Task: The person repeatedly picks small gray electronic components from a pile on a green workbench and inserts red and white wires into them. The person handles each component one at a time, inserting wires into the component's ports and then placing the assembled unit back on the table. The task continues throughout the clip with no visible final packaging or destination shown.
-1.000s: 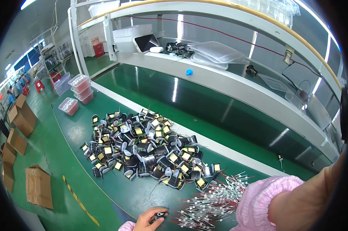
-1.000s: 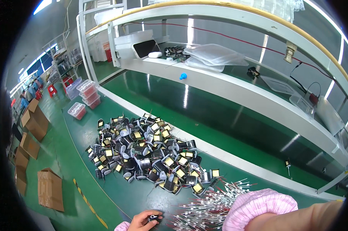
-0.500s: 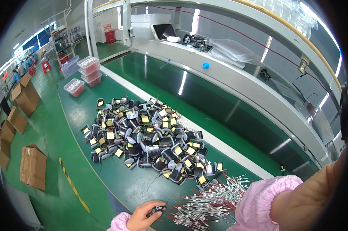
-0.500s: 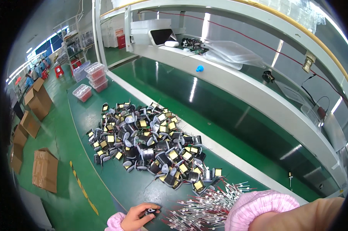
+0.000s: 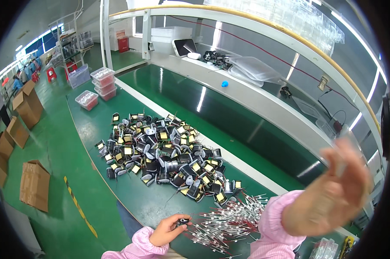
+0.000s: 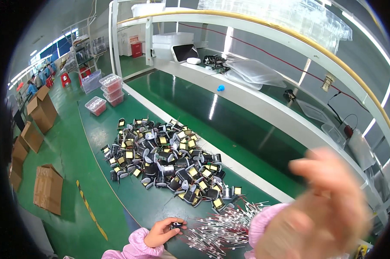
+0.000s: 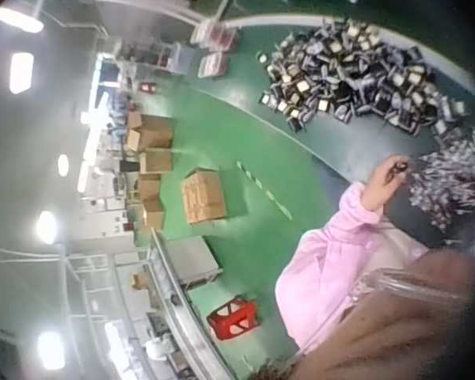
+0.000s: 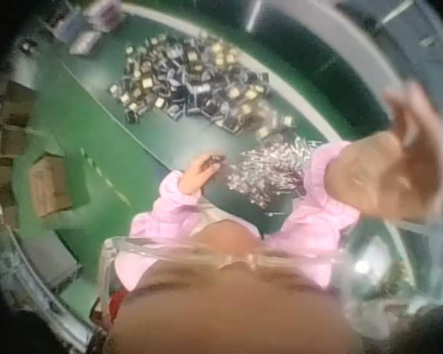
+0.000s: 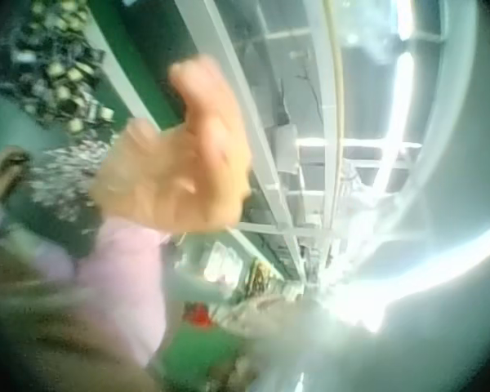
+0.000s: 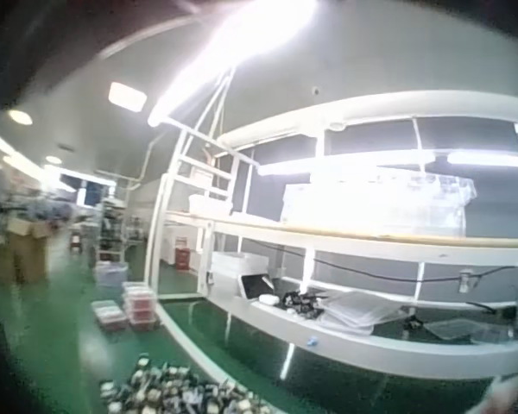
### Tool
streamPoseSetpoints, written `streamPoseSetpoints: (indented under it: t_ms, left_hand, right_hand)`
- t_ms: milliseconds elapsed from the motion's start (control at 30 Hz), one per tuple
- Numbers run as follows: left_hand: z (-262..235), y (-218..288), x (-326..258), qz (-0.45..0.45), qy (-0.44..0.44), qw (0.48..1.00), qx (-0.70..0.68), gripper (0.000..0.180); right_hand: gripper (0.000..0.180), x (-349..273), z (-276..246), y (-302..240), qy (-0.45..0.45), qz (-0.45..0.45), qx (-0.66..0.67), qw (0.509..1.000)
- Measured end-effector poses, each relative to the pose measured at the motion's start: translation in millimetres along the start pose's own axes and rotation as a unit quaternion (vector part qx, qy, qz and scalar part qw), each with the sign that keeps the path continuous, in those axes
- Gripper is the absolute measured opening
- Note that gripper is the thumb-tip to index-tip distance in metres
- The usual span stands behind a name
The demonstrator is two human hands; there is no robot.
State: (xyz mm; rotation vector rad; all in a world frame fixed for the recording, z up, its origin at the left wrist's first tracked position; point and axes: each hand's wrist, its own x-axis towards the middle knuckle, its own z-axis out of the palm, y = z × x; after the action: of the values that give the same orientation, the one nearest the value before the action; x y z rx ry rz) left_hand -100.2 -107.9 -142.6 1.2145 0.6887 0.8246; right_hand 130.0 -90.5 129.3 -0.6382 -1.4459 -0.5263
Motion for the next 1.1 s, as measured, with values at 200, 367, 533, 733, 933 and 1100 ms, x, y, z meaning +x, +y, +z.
streamPoseSetpoints:
  t_ms: [200,367,533,733,933,1100]
  left_hand:
    - [6.6,1.1,0.4,0.042,0.006,0.985,-0.165,0.063]
    - [10.1,7.7,-3.5,0.013,-0.041,0.926,-0.375,0.076]
    - [9.9,21.6,7.8,0.063,-0.095,0.903,-0.415,0.074]
    - [-10.4,-36.0,20.7,0.184,0.216,0.958,-0.045,0.032]
    - [-5.7,-39.5,24.8,0.14,0.245,0.959,0.002,0.013]
    - [-8.2,-24.6,19.4,0.188,0.283,0.932,0.124,0.013]
  right_hand:
    - [0.05,-107.2,38.7,-14.5,-0.622,0.005,0.126,0.772]
    - [0.038,-162.7,41.8,-11.0,-0.626,-0.055,0.166,0.76]
    - [0.028,-146.0,48.4,6.0,-0.599,0.018,0.2,0.775]
    - [0.021,-56.4,47.8,123.1,-0.291,0.112,-0.116,0.943]
    - [0.051,-6.7,-8.0,285.5,-0.178,0.196,-0.337,0.903]
    - [0.035,-22.7,3.9,312.5,-0.269,0.16,-0.418,0.853]
